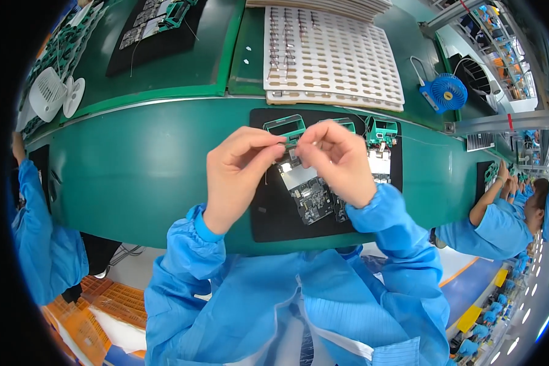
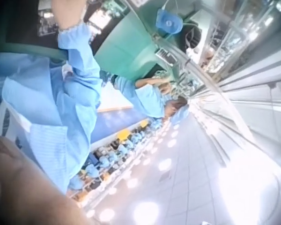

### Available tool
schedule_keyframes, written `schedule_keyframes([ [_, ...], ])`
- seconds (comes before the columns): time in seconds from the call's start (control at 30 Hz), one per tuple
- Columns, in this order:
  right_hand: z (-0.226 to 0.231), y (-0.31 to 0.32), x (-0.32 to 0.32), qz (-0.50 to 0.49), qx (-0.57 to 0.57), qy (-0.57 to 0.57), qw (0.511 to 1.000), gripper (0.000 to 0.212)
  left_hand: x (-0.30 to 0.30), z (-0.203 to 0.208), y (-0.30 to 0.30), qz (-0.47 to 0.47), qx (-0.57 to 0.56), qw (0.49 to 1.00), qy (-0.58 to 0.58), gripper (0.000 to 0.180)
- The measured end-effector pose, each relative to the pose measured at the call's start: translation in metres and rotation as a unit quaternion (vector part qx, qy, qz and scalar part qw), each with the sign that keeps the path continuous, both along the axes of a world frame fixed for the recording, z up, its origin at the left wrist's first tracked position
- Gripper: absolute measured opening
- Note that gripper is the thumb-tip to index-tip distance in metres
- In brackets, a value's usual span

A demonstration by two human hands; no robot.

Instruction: The person assembles electronic components onto several circuit boards by hand, working at an assembly line station.

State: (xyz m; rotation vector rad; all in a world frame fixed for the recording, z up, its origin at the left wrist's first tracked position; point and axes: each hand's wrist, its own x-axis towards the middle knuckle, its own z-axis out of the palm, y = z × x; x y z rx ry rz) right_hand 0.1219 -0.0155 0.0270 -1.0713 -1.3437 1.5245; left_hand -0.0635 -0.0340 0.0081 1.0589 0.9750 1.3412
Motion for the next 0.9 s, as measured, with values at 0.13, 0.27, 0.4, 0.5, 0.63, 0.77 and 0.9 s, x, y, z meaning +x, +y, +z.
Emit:
schedule_keyframes([
  [0.13,-0.020,-0.013,-0.011,-0.061,0.226,-0.253,0.939,0.009,-0.009,-0.014,0.005,0.025,0.066,0.979,0.190,0.012],
  [0.27,-0.030,-0.016,-0.011,-0.075,0.298,-0.319,0.896,0.013,0.006,-0.012,0.008,0.048,0.106,0.942,0.315,0.014],
  [0.4,-0.033,-0.018,-0.005,-0.082,0.312,-0.361,0.875,0.014,0.012,-0.018,0.011,0.059,0.161,0.914,0.367,0.015],
  [0.5,-0.034,-0.017,-0.005,-0.092,0.315,-0.345,0.879,0.013,0.012,-0.020,0.014,0.057,0.197,0.887,0.414,0.014],
  [0.63,-0.031,-0.017,-0.002,-0.093,0.300,-0.359,0.879,0.012,0.010,-0.021,0.016,0.053,0.232,0.862,0.448,0.019],
  [0.77,-0.024,-0.018,0.017,-0.118,0.270,-0.332,0.896,0.012,0.003,-0.023,0.011,0.034,0.321,0.773,0.546,0.033],
  [0.9,-0.011,-0.003,0.068,-0.270,0.315,-0.421,0.807,0.012,-0.002,-0.018,0.014,0.026,0.393,0.644,0.656,0.038],
])
